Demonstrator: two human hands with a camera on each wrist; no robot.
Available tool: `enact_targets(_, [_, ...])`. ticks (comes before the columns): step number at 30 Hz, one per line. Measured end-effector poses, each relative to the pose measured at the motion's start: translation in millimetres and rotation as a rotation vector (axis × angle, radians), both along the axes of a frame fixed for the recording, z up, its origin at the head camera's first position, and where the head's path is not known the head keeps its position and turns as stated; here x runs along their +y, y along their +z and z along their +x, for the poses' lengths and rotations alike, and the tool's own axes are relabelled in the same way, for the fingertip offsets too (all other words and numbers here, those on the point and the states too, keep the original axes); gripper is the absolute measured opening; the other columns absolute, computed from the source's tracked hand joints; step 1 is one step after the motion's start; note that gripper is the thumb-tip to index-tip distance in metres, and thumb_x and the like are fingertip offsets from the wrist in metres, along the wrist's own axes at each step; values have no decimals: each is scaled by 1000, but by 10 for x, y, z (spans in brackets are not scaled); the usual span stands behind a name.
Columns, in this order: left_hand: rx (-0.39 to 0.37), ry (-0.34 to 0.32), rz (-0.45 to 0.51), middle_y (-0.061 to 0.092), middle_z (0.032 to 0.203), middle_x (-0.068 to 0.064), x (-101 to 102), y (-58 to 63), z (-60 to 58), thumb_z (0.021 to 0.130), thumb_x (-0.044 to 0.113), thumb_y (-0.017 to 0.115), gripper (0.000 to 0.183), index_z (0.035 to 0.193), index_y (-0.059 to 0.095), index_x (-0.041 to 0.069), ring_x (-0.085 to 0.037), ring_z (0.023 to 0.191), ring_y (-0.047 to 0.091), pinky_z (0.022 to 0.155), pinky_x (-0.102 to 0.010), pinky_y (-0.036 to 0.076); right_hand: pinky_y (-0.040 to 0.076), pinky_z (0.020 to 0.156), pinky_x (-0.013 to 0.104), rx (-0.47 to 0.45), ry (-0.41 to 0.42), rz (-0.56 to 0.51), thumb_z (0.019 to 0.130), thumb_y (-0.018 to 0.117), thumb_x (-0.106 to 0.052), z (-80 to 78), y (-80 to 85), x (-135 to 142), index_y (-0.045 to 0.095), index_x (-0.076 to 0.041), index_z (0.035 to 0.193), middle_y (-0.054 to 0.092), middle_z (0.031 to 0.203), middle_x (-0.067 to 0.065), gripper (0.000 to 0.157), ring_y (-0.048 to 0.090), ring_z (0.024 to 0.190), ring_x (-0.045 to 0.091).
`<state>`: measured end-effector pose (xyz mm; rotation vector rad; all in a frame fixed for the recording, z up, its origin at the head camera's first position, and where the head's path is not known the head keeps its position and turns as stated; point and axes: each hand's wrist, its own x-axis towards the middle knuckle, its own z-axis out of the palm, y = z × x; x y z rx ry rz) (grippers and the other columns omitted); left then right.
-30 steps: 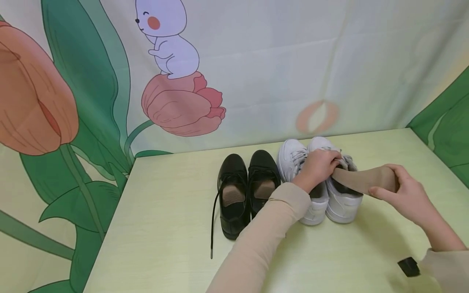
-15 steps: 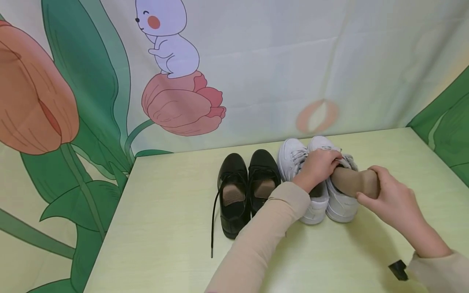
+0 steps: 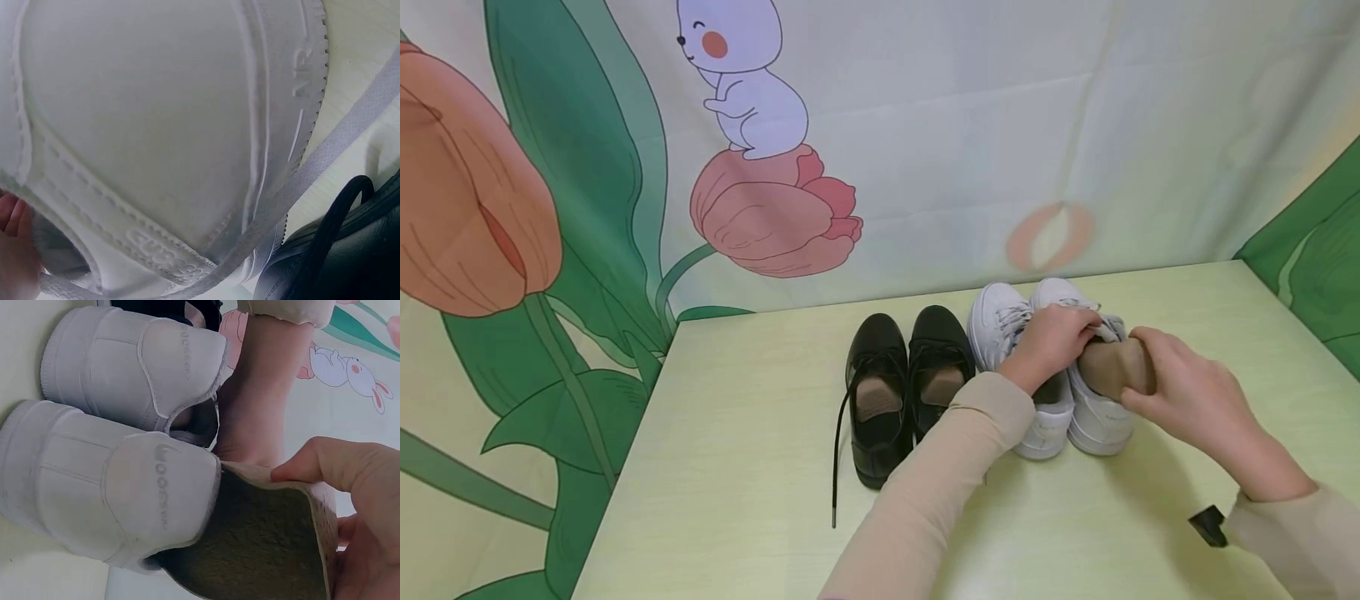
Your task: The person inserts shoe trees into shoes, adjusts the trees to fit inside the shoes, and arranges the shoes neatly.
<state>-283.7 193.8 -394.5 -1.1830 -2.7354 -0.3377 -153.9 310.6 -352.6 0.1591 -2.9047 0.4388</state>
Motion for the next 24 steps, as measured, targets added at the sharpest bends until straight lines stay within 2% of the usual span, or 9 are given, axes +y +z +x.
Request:
enact_targets(7, [-1,8,1,64,101,16,-3,10,8,90,25,50,21,105,64,27,-2,94,59,80,-15,43,42,53,47,-22,17,46,69,66,-22,-88,3,-29,41,6,121,50,112,29,64,55,84,39])
enact_targets(14, [17,5,5,65,100,15,-7,-4,9,90,24,50,21,104,65,26,-2,93,60,80,-15,44,41,54,47,-11,43,30,70,66,-23,-99,-43,16,41,5,121,51,112,26,63,55,85,36])
enact_targets(19, [38,12,39,66,91,12,-7,-26,23,91,26,47,19,96,65,24,-4,85,62,74,-17,46,42,57,49,11,81,28,70,68,-24,-74,-73,65,42,6,120,52,112,25,64,56,87,36])
enact_targets(24, [40,34,34,64,84,11,0,-21,38,92,26,46,17,92,62,22,-4,77,61,67,-17,46,43,57,48,18,78,36,70,67,-24,-59,-71,67,42,6,120,53,111,24,63,57,87,35])
